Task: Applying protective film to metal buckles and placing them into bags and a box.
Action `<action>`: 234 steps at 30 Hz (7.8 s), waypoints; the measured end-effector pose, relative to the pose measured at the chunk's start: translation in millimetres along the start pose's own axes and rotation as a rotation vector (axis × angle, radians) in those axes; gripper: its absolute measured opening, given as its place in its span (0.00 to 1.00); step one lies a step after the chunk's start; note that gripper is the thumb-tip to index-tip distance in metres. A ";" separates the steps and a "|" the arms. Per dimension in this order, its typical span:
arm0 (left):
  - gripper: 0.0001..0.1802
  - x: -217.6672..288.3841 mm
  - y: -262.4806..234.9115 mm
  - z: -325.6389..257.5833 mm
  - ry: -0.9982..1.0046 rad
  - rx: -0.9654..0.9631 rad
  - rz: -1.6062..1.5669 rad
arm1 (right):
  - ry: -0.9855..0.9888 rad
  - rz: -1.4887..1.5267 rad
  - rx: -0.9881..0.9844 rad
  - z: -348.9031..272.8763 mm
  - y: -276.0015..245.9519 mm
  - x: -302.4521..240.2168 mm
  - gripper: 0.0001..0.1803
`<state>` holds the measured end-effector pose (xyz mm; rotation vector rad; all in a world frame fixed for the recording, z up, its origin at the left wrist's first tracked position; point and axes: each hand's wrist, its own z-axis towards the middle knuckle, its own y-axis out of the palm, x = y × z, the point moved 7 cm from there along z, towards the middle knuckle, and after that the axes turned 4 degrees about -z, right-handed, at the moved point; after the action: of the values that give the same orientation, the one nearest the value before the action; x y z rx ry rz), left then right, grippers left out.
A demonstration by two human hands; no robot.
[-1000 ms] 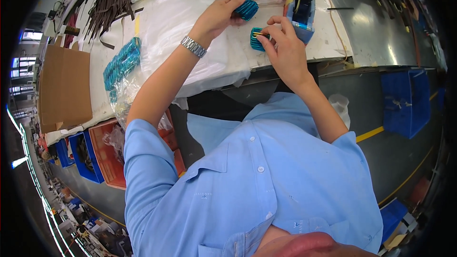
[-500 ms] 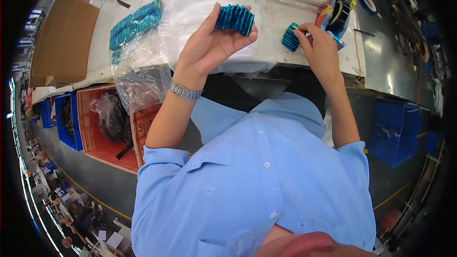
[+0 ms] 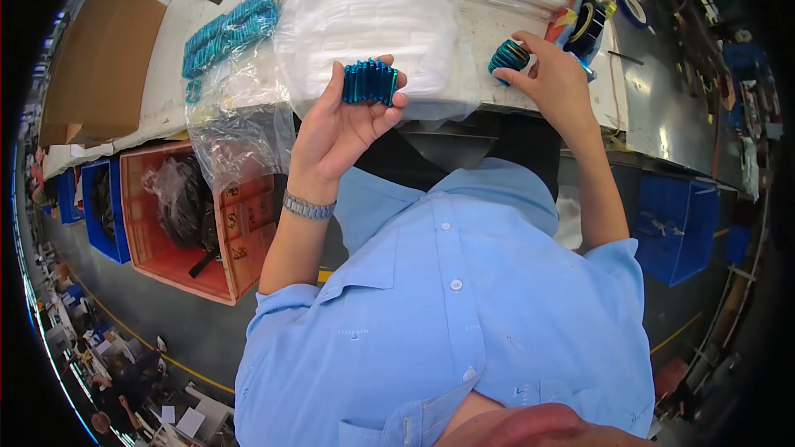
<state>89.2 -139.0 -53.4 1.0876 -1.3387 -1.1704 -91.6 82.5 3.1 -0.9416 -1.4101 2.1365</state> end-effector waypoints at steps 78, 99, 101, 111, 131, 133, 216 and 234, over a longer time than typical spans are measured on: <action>0.23 182.2 9.9 -142.3 1.293 1.113 2.100 | 0.861 2.318 -1.476 -39.8 130.8 -344.4 0.17; 0.21 215.8 -12.0 -99.5 1.263 1.394 2.247 | 0.812 2.201 -1.505 -46.2 152.2 -334.7 0.16; 0.20 208.9 -12.3 -108.5 1.267 1.437 2.249 | 0.781 2.173 -1.461 -44.2 153.1 -334.0 0.16; 0.15 212.3 -12.2 -124.1 1.492 1.178 1.965 | 0.282 2.040 -1.229 -39.4 154.3 -336.4 0.26; 0.11 242.8 -29.1 -142.8 1.215 0.938 1.777 | 0.286 1.731 -0.419 29.0 230.0 -382.5 0.26; 0.11 251.2 -32.3 -144.7 1.249 0.941 1.727 | 0.527 1.797 -0.374 38.4 237.8 -379.5 0.23; 0.32 197.5 -16.5 -78.9 1.074 1.333 2.084 | -0.940 -0.027 0.063 62.2 78.8 -250.8 0.48; 0.35 49.7 5.2 -193.2 1.135 0.882 2.237 | -1.359 0.499 -0.406 94.1 146.4 -310.9 0.11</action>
<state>277.4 -203.6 -38.1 0.0417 -1.0372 1.5333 57.6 -240.7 -10.0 0.3195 -2.4232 3.1169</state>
